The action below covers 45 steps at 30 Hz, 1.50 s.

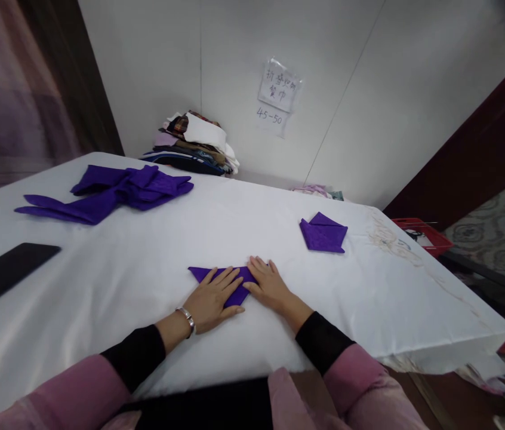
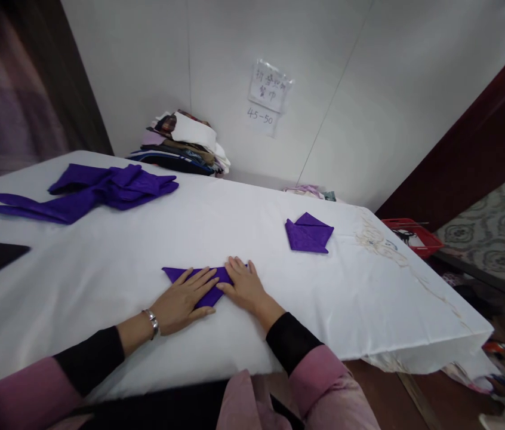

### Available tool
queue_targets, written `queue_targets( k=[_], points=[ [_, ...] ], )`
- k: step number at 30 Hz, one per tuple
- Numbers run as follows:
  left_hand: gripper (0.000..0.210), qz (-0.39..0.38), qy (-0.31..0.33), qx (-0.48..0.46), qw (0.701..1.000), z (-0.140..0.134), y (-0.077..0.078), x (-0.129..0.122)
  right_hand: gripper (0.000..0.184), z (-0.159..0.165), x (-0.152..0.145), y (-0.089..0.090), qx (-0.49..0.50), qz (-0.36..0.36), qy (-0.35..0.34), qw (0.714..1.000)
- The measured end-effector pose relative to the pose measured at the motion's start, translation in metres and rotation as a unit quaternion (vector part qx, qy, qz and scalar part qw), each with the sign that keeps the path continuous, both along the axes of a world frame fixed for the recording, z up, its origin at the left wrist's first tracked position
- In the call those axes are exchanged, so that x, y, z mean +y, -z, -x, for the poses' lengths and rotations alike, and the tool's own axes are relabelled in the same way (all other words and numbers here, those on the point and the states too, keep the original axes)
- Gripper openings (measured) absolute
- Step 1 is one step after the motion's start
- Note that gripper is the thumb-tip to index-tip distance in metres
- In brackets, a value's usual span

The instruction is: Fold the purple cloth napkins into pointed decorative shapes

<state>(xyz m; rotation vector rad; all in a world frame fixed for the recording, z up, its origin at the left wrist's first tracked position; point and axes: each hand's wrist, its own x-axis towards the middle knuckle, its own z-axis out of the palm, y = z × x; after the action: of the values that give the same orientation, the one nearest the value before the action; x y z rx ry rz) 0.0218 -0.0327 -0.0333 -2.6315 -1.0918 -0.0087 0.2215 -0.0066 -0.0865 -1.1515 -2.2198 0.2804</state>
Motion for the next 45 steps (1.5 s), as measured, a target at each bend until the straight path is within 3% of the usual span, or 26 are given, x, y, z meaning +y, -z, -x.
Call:
queue_targets(
  k=[10,22,29,32,35,38,41,45],
  points=[
    [0.072,0.030,-0.017,-0.022,0.999,-0.002,-0.006,-0.007,0.064,-0.012,0.010,0.005,-0.037,-0.009,0.013,0.999],
    [0.070,0.002,-0.227,-0.069,0.971,0.042,-0.024,-0.024,0.064,-0.012,0.009,0.008,-0.046,-0.005,0.012,0.999],
    [0.067,-0.037,-0.271,-0.073,0.959,0.042,-0.024,-0.019,0.063,-0.011,0.006,0.001,-0.029,0.003,0.012,1.000],
    [0.062,-0.063,-0.288,-0.057,0.954,0.057,-0.018,-0.013,0.064,-0.012,0.003,-0.003,-0.023,0.006,0.002,1.000],
    [0.045,-0.095,-0.245,-0.012,0.965,0.084,-0.009,0.004,0.066,-0.012,0.002,-0.008,-0.012,-0.005,-0.004,1.000],
    [0.044,-0.139,-0.206,-0.006,0.969,0.093,-0.005,0.024,0.068,-0.013,0.000,-0.012,-0.002,-0.011,-0.004,1.000],
    [0.052,-0.138,-0.150,-0.023,0.979,0.069,-0.005,0.035,0.067,-0.014,-0.002,-0.016,-0.007,-0.009,-0.004,1.000],
    [0.069,-0.080,-0.081,-0.027,0.993,0.027,0.002,0.041,0.066,-0.013,-0.002,-0.017,-0.016,-0.033,0.008,0.999]
  ],
)
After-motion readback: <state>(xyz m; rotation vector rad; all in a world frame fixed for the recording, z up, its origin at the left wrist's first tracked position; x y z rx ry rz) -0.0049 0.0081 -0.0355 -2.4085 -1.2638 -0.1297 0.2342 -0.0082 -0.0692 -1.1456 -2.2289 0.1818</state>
